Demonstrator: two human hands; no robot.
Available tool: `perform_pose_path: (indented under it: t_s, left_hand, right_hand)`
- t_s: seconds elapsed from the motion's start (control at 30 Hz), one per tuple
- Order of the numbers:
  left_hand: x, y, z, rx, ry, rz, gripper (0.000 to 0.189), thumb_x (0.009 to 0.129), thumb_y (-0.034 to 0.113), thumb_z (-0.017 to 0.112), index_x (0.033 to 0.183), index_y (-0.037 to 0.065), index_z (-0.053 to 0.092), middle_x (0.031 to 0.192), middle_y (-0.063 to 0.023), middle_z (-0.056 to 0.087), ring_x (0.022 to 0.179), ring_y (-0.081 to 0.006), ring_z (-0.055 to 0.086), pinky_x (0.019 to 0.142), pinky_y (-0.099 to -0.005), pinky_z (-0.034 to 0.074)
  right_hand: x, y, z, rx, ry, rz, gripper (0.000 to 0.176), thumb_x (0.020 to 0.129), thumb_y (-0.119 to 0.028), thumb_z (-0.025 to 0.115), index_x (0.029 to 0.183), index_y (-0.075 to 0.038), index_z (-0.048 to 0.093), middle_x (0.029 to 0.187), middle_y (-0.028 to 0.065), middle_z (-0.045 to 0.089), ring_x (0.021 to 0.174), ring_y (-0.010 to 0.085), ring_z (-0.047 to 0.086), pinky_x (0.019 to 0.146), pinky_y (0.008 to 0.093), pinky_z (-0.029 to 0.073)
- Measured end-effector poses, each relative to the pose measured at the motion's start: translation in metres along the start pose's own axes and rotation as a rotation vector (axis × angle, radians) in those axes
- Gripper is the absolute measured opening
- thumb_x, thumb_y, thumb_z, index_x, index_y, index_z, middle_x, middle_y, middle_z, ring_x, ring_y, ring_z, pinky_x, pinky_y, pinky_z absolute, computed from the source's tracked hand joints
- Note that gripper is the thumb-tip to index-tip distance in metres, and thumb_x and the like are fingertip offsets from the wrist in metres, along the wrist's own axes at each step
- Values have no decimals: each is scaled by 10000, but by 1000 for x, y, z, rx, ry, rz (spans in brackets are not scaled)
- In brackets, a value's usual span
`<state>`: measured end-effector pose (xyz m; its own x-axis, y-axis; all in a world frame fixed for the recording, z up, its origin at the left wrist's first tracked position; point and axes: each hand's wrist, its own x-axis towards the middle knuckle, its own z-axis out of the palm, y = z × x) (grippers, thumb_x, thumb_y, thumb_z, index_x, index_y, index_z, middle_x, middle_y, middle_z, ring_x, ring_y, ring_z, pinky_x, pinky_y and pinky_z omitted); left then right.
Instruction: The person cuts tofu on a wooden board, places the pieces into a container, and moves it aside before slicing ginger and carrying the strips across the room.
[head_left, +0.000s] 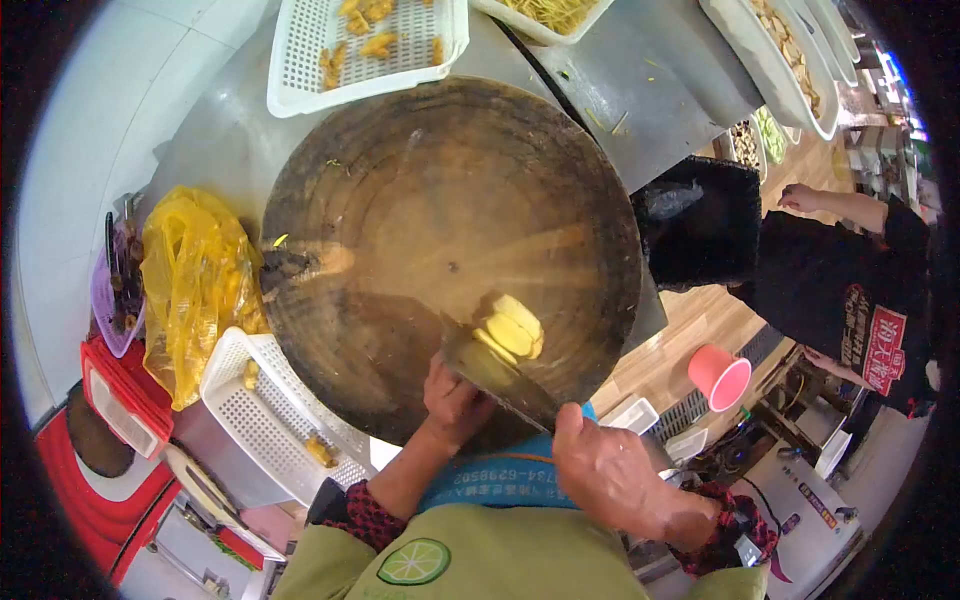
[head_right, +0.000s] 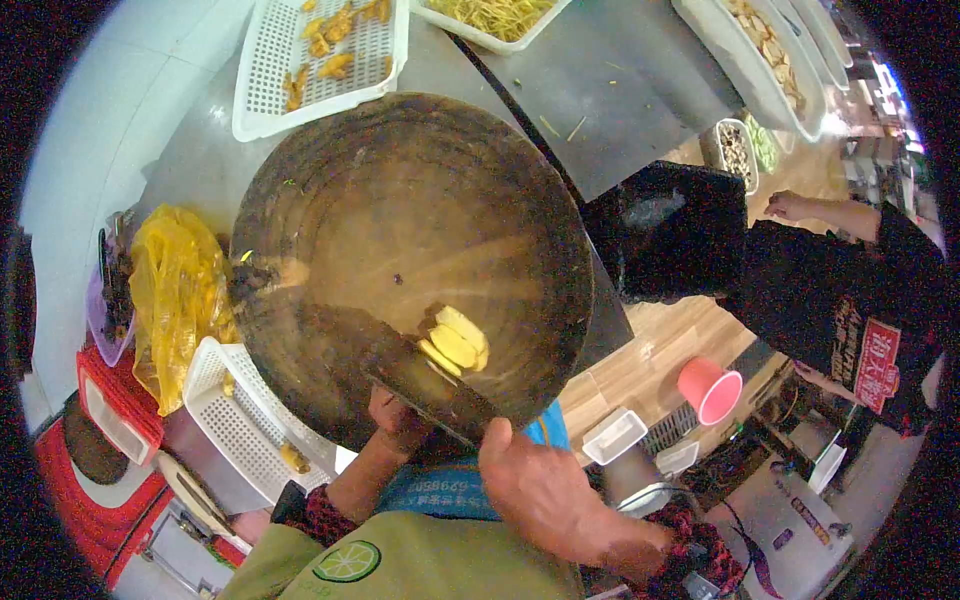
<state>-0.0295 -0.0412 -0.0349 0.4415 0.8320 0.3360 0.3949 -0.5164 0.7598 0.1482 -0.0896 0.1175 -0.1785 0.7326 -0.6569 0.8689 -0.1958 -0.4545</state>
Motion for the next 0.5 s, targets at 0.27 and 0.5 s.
perform_pose_path:
  t_s: [0.27,0.5]
  left_hand:
    - [6,3,-5,38,-82,-17,342,569,35,744,903,54,667,957,-133,638,873,-340,614,756,-408,493]
    - [-9,2,7,-237,-22,-441,307,601,76,733,899,43,668,958,-138,636,880,-347,609,757,-409,493]
  right_hand:
    - [24,2,16,55,173,7,163,751,-3,534,837,10,395,605,176,571,520,340,608,441,430,490]
    - [-8,-1,-1,31,13,33,124,780,-31,503,838,21,407,605,164,579,520,325,627,433,415,510]
